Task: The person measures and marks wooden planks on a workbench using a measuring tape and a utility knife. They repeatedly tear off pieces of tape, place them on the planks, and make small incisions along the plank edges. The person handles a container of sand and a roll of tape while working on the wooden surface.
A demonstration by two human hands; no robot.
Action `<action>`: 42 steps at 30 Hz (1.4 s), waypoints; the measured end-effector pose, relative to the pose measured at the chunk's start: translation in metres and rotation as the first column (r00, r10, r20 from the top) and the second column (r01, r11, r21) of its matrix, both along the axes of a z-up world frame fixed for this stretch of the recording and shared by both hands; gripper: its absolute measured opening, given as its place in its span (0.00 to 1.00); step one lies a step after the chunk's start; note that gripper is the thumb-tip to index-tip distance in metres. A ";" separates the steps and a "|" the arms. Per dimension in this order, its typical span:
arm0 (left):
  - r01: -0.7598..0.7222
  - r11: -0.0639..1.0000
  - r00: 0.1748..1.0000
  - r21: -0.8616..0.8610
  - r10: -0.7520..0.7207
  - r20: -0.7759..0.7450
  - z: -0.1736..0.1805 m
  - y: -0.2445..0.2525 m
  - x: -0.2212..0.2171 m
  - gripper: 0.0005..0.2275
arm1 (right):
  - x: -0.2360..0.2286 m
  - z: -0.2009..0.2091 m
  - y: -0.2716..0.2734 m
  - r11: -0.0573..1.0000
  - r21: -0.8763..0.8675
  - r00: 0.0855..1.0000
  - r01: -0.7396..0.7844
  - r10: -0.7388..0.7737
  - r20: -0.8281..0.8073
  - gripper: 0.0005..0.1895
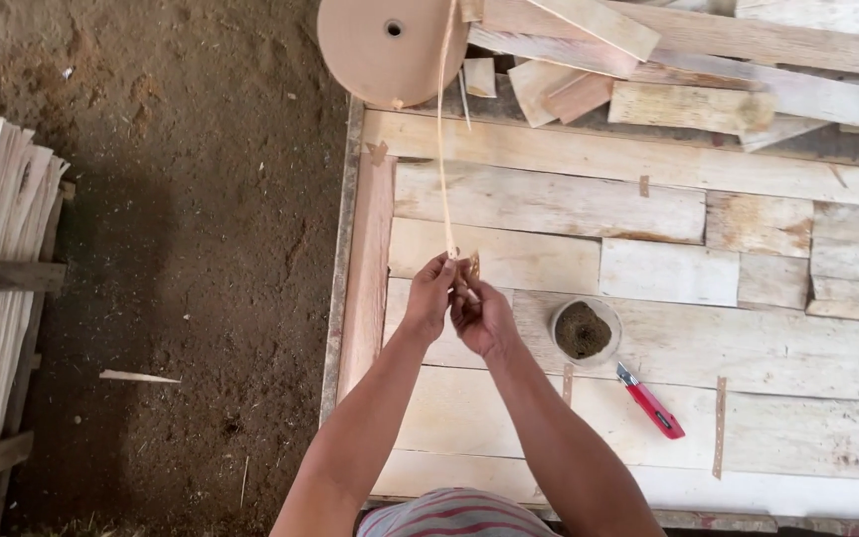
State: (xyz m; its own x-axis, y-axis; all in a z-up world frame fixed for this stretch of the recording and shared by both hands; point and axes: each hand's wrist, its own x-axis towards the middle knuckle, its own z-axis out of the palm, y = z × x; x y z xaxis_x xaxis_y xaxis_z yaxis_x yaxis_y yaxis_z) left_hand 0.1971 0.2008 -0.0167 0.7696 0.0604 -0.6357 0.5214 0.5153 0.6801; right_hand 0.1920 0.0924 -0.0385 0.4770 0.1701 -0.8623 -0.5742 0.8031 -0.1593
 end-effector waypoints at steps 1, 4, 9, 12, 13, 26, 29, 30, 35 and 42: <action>0.011 1.000 1.000 0.002 -0.011 0.006 0.010 -0.001 -0.004 0.17 | -0.007 0.008 -0.001 1.000 0.002 1.000 0.011 -0.011 0.006 0.11; -0.070 0.997 0.997 -0.021 0.069 -0.019 0.017 -0.005 -0.011 0.12 | -0.023 0.012 -0.007 0.999 0.027 1.000 0.028 -0.028 -0.006 0.05; -0.096 0.995 0.995 -0.010 0.096 -0.039 -0.009 -0.006 -0.022 0.03 | -0.054 -0.019 -0.030 0.997 -0.069 0.999 -0.021 0.020 -0.027 0.06; -0.084 0.996 0.995 -0.031 0.082 -0.065 0.008 -0.006 -0.030 0.04 | -0.074 -0.014 -0.039 0.964 -0.241 0.993 -0.116 0.106 -0.052 0.09; -0.093 0.995 0.994 -0.031 0.090 -0.066 0.010 -0.008 -0.032 0.04 | -0.075 -0.005 -0.039 0.963 -0.241 0.992 -0.124 0.115 -0.053 0.09; 0.288 0.938 0.928 -0.193 -0.323 -0.186 0.033 -0.026 -0.050 0.07 | 0.025 0.065 -0.039 0.671 -0.709 0.849 -0.218 0.488 0.202 0.14; 0.338 0.918 0.905 -0.207 -0.378 -0.197 0.045 -0.021 -0.046 0.13 | 0.034 0.054 -0.041 0.696 -0.677 0.843 -0.239 0.494 0.210 0.11; 0.343 0.916 0.898 -0.206 -0.384 -0.215 0.051 -0.019 -0.046 0.17 | 0.033 0.051 -0.042 0.705 -0.670 0.857 -0.233 0.474 0.201 0.10; 0.333 0.942 0.914 0.038 -0.313 -0.256 0.004 -0.011 -0.027 0.19 | 0.008 0.048 -0.043 0.697 -0.674 0.875 -0.246 0.459 0.155 0.09; 0.356 0.893 0.932 0.277 -0.318 -0.174 0.028 -0.016 0.017 0.17 | -0.009 0.052 -0.047 0.752 -0.608 0.890 -0.254 0.427 0.157 0.07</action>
State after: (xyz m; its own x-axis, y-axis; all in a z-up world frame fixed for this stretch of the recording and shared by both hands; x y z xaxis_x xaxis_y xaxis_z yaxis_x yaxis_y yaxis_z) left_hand 0.2140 0.1847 0.0113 0.6959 0.0131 -0.7180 0.7153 0.0765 0.6947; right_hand 0.1825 0.0452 0.0136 0.7071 -0.1005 -0.6999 -0.6552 0.2790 -0.7021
